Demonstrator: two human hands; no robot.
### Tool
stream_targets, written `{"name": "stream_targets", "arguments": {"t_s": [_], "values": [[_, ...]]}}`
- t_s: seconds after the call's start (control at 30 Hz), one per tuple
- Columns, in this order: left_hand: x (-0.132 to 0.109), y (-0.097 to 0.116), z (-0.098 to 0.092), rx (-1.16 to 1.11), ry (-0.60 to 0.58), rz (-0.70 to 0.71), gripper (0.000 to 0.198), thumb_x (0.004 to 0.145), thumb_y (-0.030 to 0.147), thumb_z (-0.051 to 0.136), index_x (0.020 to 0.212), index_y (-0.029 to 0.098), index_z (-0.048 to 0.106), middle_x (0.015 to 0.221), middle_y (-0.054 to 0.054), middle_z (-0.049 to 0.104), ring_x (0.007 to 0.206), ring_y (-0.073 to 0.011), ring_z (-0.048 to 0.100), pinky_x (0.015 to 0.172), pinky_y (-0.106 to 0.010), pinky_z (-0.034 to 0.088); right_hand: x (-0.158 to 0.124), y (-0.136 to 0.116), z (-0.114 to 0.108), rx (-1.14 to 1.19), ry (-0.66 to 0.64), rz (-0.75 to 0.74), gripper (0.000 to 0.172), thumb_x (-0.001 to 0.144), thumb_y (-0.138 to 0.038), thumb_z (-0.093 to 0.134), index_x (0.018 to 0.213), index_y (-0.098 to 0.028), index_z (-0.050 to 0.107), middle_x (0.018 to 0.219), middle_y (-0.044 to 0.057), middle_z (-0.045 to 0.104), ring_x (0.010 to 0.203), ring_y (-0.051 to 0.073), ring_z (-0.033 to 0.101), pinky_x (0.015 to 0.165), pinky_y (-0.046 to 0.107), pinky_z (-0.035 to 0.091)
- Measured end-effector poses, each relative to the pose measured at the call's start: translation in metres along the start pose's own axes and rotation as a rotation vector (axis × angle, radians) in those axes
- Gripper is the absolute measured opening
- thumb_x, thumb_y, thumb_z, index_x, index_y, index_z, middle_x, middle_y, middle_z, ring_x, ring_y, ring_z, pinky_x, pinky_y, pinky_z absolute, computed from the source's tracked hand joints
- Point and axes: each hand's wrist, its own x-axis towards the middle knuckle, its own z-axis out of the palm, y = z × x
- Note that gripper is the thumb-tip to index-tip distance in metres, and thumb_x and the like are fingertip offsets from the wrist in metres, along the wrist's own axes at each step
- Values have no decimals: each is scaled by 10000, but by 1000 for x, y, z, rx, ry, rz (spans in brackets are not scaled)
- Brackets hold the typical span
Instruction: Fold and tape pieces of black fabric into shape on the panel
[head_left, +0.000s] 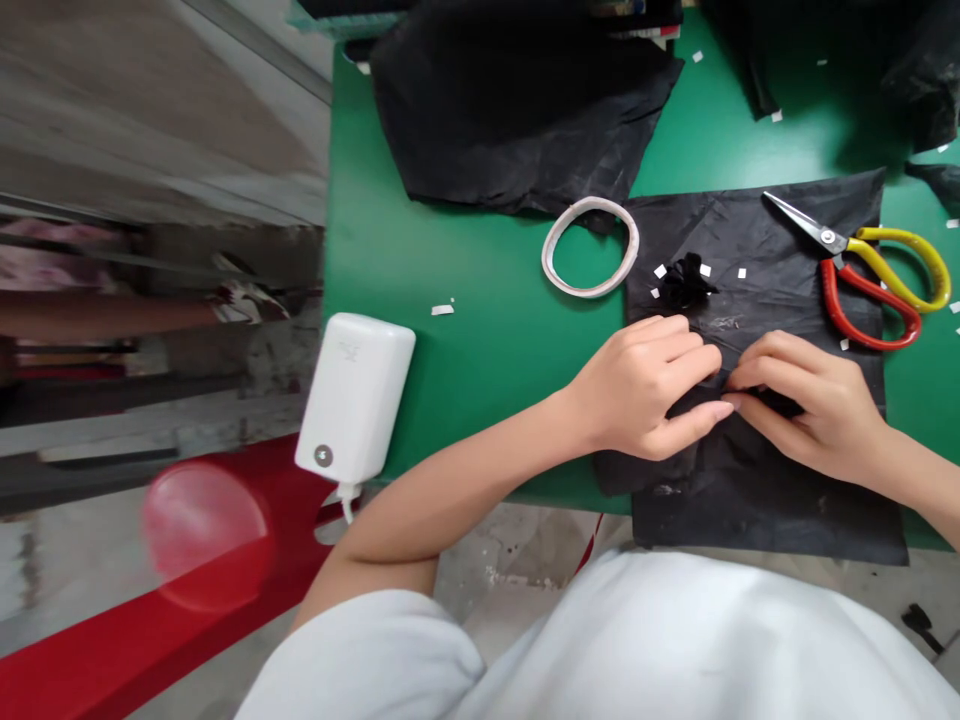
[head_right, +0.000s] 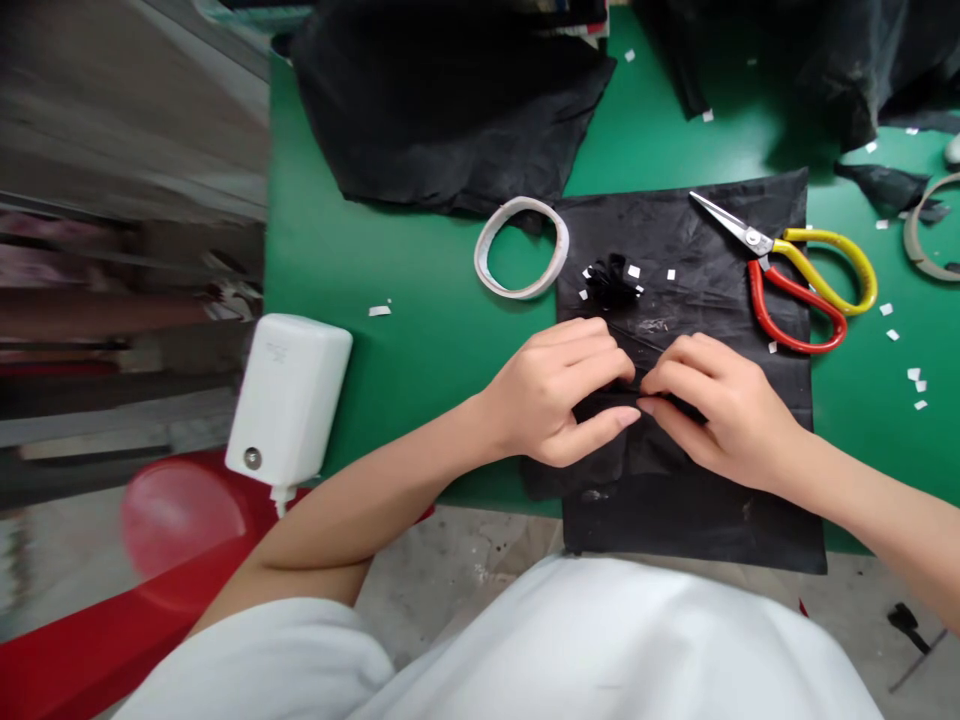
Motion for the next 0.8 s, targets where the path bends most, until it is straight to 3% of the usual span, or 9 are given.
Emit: {"name": "stream_targets", "arguments": {"t_s": [0.2,0.3,0.4,0.6,0.7,0.8], "values": [[0,2,1,-54,52,-33,190,926,181,460,783,149,582,649,-18,617,597,-117,513,644,-234,452,3,-2,-5,98,54,171,70,891,-176,529,903,-216,585,810,29,650,707,140,607,640,284,485],[-1,3,1,-67,68,-46,171,920,163,448,827,137,589,646,-18,620,587,-110,546,630,-217,457,3,-2,-6,90,48,157,64,891,-178,526,890,-213,580,800,27,658,714,134,613,645,272,488],[-3,5,0,-74,92,-103,162,929,181,441,850,155,579,639,5,627,568,-93,574,595,-191,453,3,-1,-5,82,27,133,69,865,-151,539,859,-215,561,766,16,635,673,123,573,604,262,474],[0,7,-5,-116,254,-198,146,907,170,488,772,177,544,591,50,590,470,-45,519,519,-148,407,-1,1,-7,19,-2,126,145,826,-179,570,960,-222,538,766,12,599,647,134,537,569,270,455],[2,8,-8,-203,260,-260,152,895,186,521,745,173,541,586,54,573,452,-36,464,489,-154,381,-1,1,-9,24,20,167,2,877,-209,538,879,-209,539,674,-10,557,572,108,504,522,248,415],[5,7,-10,-339,212,-345,167,849,285,613,742,166,565,625,36,600,516,-59,502,529,-175,414,1,0,-10,44,51,202,75,897,-220,526,829,-202,550,627,-24,546,526,90,483,497,233,392]]}}
